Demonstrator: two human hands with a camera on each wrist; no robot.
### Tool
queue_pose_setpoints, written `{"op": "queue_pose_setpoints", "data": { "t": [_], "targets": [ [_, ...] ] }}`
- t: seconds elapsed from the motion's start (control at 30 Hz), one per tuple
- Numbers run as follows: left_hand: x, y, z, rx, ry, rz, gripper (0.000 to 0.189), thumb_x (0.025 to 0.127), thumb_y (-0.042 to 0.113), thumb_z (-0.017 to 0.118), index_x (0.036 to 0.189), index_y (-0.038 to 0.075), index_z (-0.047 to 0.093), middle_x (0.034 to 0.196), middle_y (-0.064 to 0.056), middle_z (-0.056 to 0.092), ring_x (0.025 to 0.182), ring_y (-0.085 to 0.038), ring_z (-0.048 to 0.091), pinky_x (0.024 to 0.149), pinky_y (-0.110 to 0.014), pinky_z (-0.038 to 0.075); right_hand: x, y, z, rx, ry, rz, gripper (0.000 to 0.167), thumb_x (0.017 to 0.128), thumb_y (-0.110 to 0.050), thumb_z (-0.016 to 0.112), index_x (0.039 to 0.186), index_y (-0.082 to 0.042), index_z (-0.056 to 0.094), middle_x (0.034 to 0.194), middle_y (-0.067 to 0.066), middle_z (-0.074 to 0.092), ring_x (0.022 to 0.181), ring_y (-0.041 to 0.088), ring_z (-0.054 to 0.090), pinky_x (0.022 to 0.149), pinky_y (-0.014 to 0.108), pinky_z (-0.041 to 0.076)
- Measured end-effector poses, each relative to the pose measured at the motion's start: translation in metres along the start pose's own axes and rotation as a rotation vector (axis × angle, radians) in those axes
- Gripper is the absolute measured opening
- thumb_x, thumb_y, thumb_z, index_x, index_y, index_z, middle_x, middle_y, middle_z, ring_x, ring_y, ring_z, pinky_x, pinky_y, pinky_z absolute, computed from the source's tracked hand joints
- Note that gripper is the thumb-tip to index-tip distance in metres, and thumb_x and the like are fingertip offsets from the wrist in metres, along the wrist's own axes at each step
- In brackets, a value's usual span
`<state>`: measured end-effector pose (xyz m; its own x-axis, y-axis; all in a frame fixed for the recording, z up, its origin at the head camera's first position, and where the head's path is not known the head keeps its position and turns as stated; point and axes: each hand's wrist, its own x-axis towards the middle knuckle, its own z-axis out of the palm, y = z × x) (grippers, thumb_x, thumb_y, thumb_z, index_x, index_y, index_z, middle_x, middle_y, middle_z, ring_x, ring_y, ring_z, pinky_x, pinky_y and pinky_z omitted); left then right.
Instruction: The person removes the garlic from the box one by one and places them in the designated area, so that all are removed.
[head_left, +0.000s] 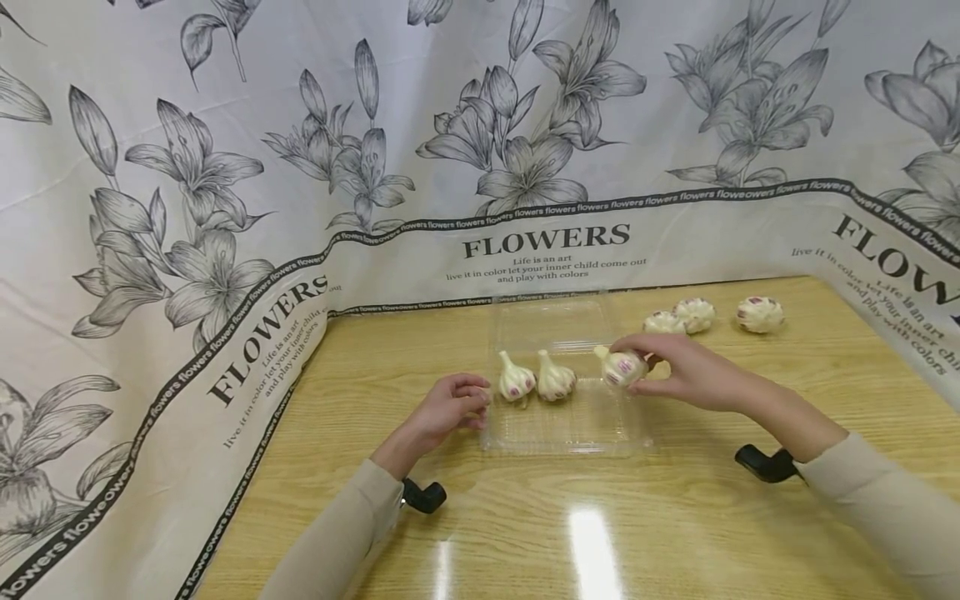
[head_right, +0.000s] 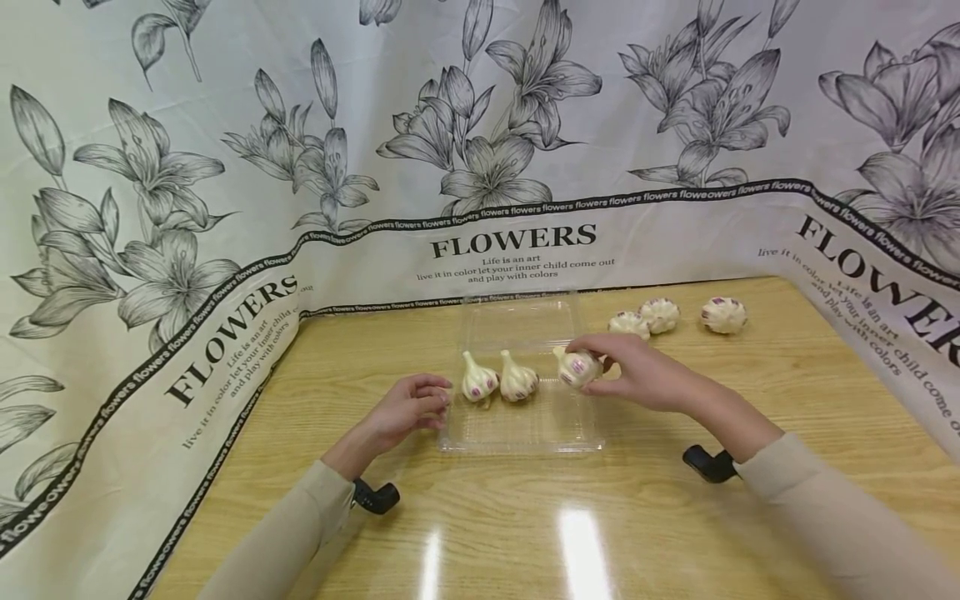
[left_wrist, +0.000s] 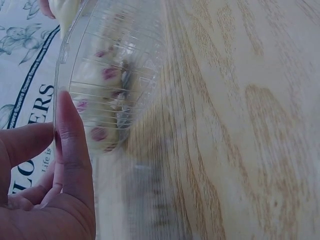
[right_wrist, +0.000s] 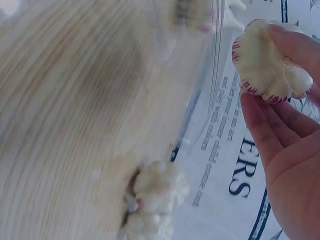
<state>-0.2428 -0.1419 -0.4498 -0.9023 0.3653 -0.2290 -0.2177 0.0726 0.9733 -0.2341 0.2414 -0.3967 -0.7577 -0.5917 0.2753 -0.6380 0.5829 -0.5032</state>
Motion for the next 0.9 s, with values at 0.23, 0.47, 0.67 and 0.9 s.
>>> {"op": "queue_pose_setpoints", "data": {
  "t": [0.23,0.47,0.67,0.9],
  "targets": [
    [0.002,-0.002,-0.001,0.005,-0.006,0.001,0.036,0.103,-0.001,0.057,0.137,-0.011,0.05,0.095,-0.007,0.062,0.079,-0.014,0.062,0.068,-0.028,0.06,-0.017,0.019,-0.018,-0.071,0.09,0.043,0.055,0.083,-0.011,0.086,0.132,-0.002,0.063,0.115,0.004,0.07,0.097,0.016,0.065,0.084,0.036,0.06],
    [0.002,-0.002,-0.001,0.005,-0.006,0.0,0.036,0.103,0.0,0.057,0.137,-0.011,0.05,0.096,-0.008,0.062,0.079,-0.014,0.062,0.068,-0.028,0.06,-0.035,0.041,-0.022,-0.123,0.156,0.098,0.053,0.084,-0.01,0.085,0.13,0.003,0.062,0.115,0.012,0.07,0.098,0.027,0.067,0.081,0.038,0.059],
    [0.001,-0.001,0.0,0.006,-0.003,0.002,0.036,0.103,0.0,0.057,0.137,-0.011,0.05,0.096,-0.008,0.062,0.079,-0.014,0.062,0.068,-0.028,0.06,-0.047,0.057,-0.025,-0.152,0.186,0.147,0.056,0.084,-0.009,0.085,0.132,0.005,0.06,0.115,0.017,0.07,0.099,0.031,0.066,0.081,0.036,0.058],
    [0.001,-0.001,0.0,0.004,-0.006,0.004,0.037,0.103,0.0,0.056,0.137,-0.011,0.049,0.094,-0.006,0.061,0.078,-0.014,0.062,0.068,-0.028,0.06,-0.054,0.073,-0.026,-0.172,0.225,0.141,0.06,0.08,-0.009,0.088,0.131,0.006,0.061,0.112,0.017,0.069,0.094,0.008,0.061,0.077,0.026,0.059]
  ]
}}
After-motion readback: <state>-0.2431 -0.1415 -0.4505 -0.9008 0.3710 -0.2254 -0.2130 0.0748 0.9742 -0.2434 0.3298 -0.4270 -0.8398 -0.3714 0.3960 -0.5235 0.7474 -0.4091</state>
